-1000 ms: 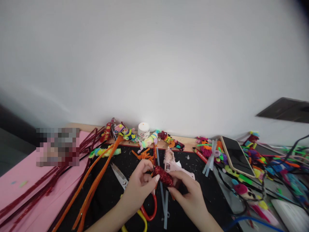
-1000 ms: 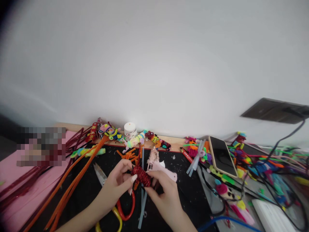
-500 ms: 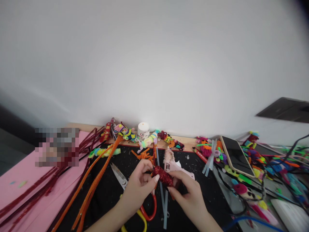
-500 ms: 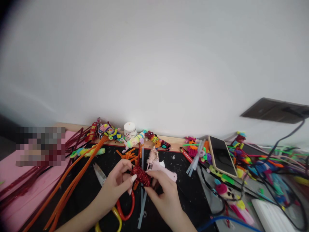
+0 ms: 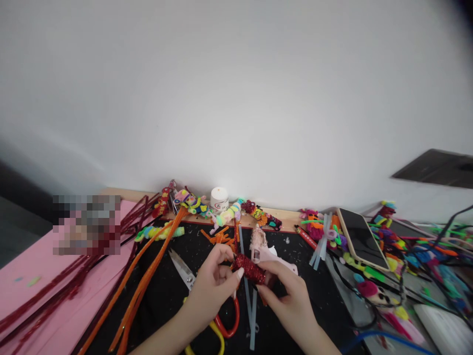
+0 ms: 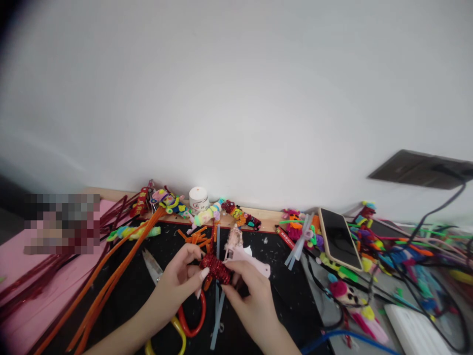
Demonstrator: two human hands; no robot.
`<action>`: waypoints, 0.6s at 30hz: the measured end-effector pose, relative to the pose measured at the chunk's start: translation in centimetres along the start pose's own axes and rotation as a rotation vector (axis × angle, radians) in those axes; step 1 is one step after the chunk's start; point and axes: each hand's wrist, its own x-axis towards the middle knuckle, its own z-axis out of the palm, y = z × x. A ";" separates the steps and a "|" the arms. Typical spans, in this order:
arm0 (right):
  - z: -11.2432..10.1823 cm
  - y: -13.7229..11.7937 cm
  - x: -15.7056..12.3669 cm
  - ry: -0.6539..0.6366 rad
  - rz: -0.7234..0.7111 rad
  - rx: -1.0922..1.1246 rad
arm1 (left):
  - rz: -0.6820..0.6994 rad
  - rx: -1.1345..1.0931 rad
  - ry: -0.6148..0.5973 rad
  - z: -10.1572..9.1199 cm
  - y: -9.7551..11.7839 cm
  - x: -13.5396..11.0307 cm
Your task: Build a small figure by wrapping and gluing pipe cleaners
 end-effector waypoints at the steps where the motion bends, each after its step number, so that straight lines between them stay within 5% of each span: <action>1: 0.0 0.0 0.0 0.002 -0.003 -0.002 | 0.000 0.003 0.001 0.0 0.0 0.0; 18: 0.0 0.0 0.0 -0.001 -0.005 -0.017 | -0.005 0.011 -0.002 0.0 0.0 -0.1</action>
